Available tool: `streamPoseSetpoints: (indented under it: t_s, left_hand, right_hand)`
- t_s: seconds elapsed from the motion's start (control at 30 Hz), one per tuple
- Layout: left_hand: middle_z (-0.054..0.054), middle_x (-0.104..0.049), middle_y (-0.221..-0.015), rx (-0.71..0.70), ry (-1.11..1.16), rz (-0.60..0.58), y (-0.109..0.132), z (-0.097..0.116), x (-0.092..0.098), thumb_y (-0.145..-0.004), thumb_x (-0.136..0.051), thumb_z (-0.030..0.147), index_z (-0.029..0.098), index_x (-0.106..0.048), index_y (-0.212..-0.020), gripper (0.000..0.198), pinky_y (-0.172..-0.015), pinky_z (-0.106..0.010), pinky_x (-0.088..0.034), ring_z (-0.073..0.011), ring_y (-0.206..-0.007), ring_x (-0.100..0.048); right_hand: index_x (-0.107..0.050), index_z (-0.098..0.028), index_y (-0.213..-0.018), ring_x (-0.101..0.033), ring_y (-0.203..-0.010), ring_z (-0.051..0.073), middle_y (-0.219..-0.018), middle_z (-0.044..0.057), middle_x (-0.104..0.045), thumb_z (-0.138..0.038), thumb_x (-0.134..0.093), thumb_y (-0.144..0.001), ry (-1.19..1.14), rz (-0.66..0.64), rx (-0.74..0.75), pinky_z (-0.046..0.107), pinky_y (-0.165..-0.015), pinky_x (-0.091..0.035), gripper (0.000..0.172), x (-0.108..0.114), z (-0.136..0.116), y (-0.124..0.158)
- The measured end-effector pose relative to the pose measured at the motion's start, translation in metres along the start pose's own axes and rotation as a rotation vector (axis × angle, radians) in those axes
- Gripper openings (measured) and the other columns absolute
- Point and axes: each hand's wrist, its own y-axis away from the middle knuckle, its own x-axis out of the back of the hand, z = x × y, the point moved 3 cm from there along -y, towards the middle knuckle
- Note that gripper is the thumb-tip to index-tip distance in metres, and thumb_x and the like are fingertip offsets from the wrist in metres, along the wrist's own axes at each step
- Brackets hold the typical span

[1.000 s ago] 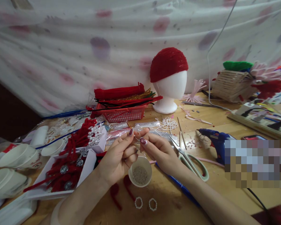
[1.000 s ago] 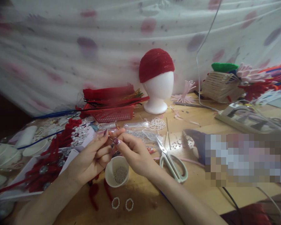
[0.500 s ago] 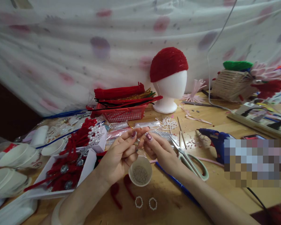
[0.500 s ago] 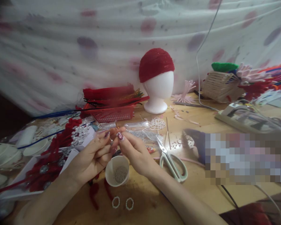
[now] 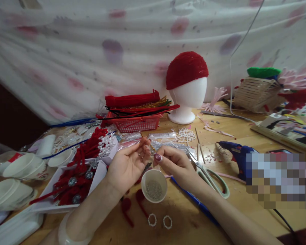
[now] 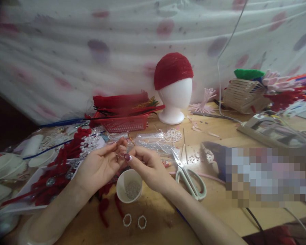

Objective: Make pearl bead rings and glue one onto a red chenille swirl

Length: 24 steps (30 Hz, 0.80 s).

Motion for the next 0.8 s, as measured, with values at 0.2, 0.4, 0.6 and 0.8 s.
streamPoseSetpoints:
  t_s: [0.2, 0.4, 0.6, 0.8]
  left_hand:
    - [-0.015, -0.074, -0.092, -0.049, 0.027, -0.057, 0.005, 0.000, -0.006, -0.090, -0.030, -0.007, 0.005, -0.061, -0.110, 0.039, -0.077, -0.028, -0.064, -0.0207, -0.089, -0.076]
    - [-0.014, -0.074, -0.104, -0.088, -0.045, -0.098, 0.012, -0.001, -0.009, -0.083, -0.030, -0.015, 0.008, -0.055, -0.122, 0.052, -0.086, -0.026, -0.061, -0.0198, -0.104, -0.073]
    - [-0.015, -0.073, -0.110, -0.101, -0.065, -0.119, 0.010, -0.002, -0.009, -0.078, -0.032, -0.018, 0.007, -0.056, -0.113, 0.050, -0.089, -0.026, -0.060, -0.0202, -0.107, -0.071]
    - [-0.014, -0.073, -0.111, -0.085, -0.074, -0.155, 0.010, -0.003, -0.010, -0.070, -0.030, -0.018, 0.009, -0.051, -0.122, 0.062, -0.093, -0.028, -0.059, -0.0200, -0.108, -0.071]
  right_hand:
    - [-0.054, -0.018, -0.070, -0.043, -0.055, 0.009, -0.061, -0.003, -0.051, -0.036, -0.055, -0.090, 0.128, -0.030, -0.088, 0.022, -0.048, -0.032, 0.027, -0.001, 0.007, -0.001]
    - [-0.052, -0.019, -0.070, -0.043, -0.056, 0.009, -0.063, -0.003, -0.048, -0.033, -0.053, -0.089, 0.144, -0.045, -0.080, 0.021, -0.049, -0.034, 0.024, -0.002, 0.007, -0.003]
    - [-0.054, -0.019, -0.071, -0.042, -0.055, 0.009, -0.062, -0.004, -0.050, -0.033, -0.053, -0.090, 0.130, -0.078, -0.052, 0.023, -0.050, -0.034, 0.024, -0.002, 0.004, -0.001]
    - [-0.056, -0.018, -0.072, -0.042, -0.054, 0.008, -0.062, -0.003, -0.050, -0.037, -0.054, -0.091, 0.109, -0.052, -0.075, 0.023, -0.049, -0.032, 0.027, -0.001, 0.007, -0.002]
